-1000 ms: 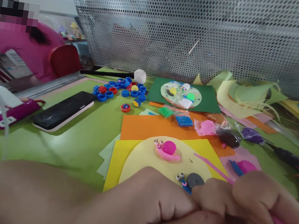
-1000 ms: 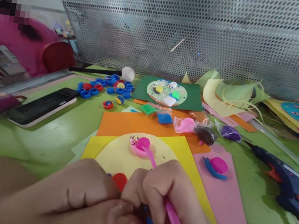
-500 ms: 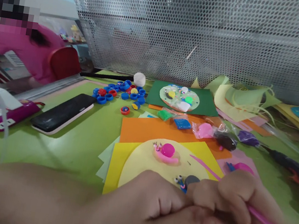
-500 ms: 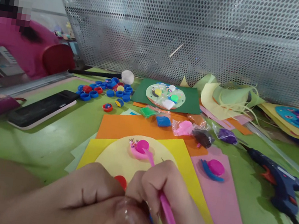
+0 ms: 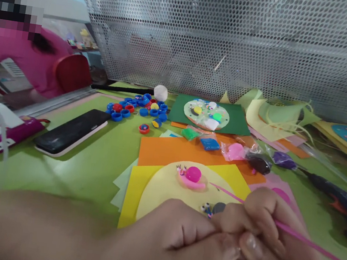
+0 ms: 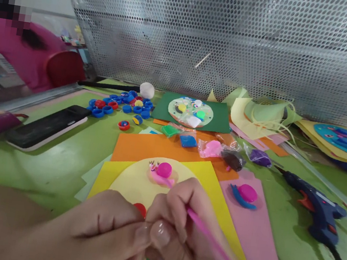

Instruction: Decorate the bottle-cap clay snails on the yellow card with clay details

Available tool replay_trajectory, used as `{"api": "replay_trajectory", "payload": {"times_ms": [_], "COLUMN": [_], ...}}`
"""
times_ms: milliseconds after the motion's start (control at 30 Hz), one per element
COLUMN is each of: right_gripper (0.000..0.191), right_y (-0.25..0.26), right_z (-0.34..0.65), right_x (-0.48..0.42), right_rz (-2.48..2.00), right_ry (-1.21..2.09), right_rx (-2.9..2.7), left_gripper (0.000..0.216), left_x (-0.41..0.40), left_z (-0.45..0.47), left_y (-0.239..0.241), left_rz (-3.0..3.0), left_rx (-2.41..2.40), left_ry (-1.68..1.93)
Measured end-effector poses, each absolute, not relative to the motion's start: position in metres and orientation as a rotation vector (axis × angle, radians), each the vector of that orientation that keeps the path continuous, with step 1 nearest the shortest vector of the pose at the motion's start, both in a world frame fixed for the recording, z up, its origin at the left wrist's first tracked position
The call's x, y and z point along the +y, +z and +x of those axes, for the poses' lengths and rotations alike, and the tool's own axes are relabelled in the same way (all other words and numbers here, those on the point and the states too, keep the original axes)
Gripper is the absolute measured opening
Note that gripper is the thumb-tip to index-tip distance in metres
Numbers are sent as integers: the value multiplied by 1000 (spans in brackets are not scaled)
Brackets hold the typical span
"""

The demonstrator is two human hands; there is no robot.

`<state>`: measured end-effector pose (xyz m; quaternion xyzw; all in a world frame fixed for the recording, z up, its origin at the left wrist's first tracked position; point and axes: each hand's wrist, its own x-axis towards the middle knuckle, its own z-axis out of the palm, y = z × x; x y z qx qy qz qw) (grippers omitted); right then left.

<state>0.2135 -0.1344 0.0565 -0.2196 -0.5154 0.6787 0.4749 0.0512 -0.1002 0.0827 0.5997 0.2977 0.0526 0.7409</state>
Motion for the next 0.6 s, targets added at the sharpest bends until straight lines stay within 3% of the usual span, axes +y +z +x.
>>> {"api": "replay_trajectory", "payload": {"times_ms": [167, 433, 600], "right_gripper": [24, 23, 27], "right_y": [55, 47, 39], "right_z": [215, 217, 213], "right_x": [-132, -135, -121], "right_rz": [-427, -891, -870], "right_ry": [1808, 1240, 1414], "right_rx": [-1057, -1530, -1258], "left_gripper": [52, 56, 53], "left_x": [-100, -99, -86], "left_z": [51, 53, 59], "left_y": [79, 64, 54], "left_rz": [1146, 1163, 1268], "left_rx": [604, 607, 632], "left_ry": [158, 204, 305]}}
